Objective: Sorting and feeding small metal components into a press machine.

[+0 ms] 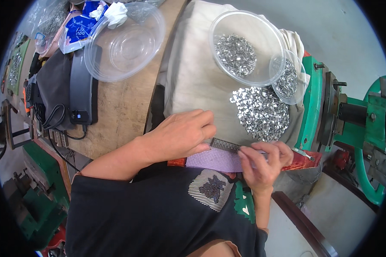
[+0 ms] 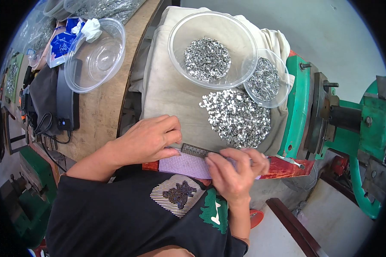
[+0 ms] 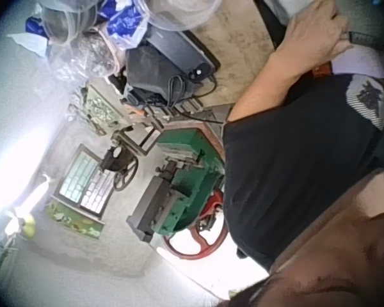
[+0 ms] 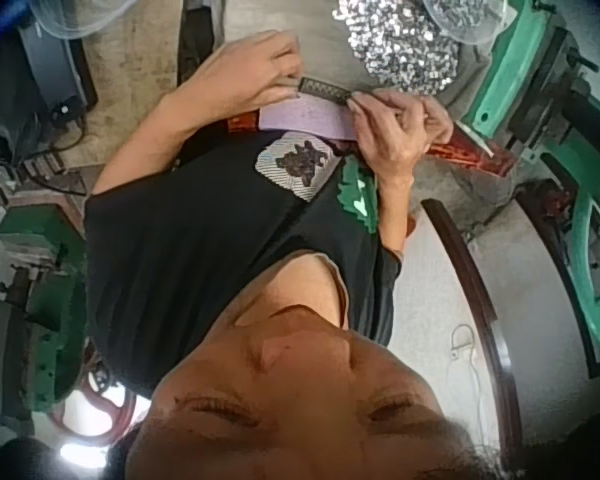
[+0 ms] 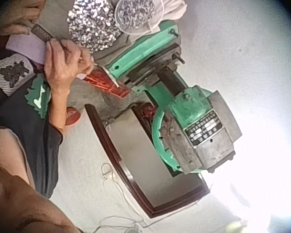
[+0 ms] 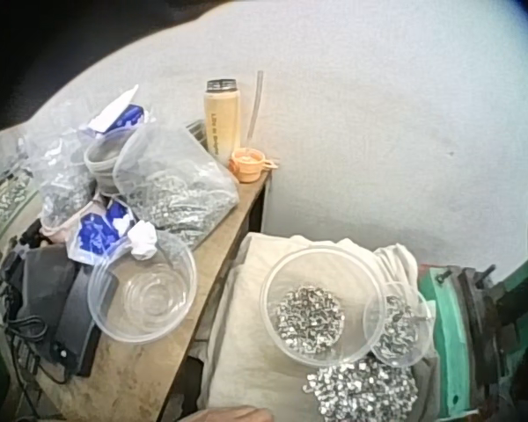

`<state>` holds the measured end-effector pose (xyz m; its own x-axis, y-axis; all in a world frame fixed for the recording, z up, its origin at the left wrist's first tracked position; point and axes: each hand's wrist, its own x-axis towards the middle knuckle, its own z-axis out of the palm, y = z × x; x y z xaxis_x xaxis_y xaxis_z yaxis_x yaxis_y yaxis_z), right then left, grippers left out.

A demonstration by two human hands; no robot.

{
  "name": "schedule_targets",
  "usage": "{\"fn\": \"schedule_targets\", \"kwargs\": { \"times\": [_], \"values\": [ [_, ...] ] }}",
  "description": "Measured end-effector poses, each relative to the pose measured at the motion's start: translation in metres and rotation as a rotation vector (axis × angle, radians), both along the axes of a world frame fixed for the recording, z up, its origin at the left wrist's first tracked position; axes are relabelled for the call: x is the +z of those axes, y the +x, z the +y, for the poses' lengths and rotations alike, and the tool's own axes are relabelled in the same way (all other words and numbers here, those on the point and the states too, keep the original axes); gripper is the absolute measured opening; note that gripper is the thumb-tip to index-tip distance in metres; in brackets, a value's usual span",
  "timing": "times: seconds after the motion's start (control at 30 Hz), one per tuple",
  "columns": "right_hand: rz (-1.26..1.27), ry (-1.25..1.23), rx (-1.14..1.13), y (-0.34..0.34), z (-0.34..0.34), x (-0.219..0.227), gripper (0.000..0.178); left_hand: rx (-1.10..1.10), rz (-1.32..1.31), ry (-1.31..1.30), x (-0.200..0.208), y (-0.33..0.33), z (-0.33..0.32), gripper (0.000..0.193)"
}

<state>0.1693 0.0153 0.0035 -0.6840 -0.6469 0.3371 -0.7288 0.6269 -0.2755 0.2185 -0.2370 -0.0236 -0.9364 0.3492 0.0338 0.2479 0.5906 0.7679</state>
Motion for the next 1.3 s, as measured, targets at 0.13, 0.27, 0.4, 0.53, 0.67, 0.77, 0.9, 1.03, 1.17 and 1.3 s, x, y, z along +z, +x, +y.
{"fn": "schedule_targets", "kwargs": {
  "times": [0.13,0.27,0.4,0.53,0.67,0.77,0.9,1.03,1.17,1.3],
  "values": [
    [0.017,-0.162,-0.194,0.005,0.027,-0.006,0.02,0.016,0.017,0.01,-0.005,0.003,-0.004,0.028],
    [0.05,-0.257,-0.348,0.017,0.056,-0.021,0.02,0.022,-0.003,-0.015,-0.002,0.002,0.0,0.029],
    [0.097,-0.243,-0.458,0.025,0.074,-0.035,0.018,0.089,-0.031,-0.008,-0.002,0.005,0.005,0.03],
    [0.105,-0.267,-0.528,0.023,0.085,-0.047,0.017,0.17,-0.029,0.008,-0.002,0.009,0.013,0.028],
    [0.104,-0.241,-0.568,0.02,0.09,-0.05,0.014,0.204,-0.035,0.024,-0.002,0.013,0.017,0.025],
    [0.087,-0.272,-0.567,0.019,0.094,-0.056,0.015,0.228,-0.077,0.018,0.001,0.016,0.019,0.02],
    [0.02,-0.259,-0.582,0.021,0.097,-0.062,0.021,0.223,-0.008,-0.013,-0.002,0.02,0.02,0.022],
    [-0.039,-0.183,-0.594,0.016,0.095,-0.059,0.029,0.222,0.034,-0.038,-0.005,0.022,0.022,0.023],
    [-0.063,-0.121,-0.565,0.014,0.1,-0.058,0.03,0.222,0.036,-0.036,-0.005,0.022,0.022,0.023],
    [-0.094,-0.15,-0.56,0.013,0.102,-0.06,0.03,0.219,0.04,-0.033,-0.006,0.022,0.022,0.022]
  ]
}}
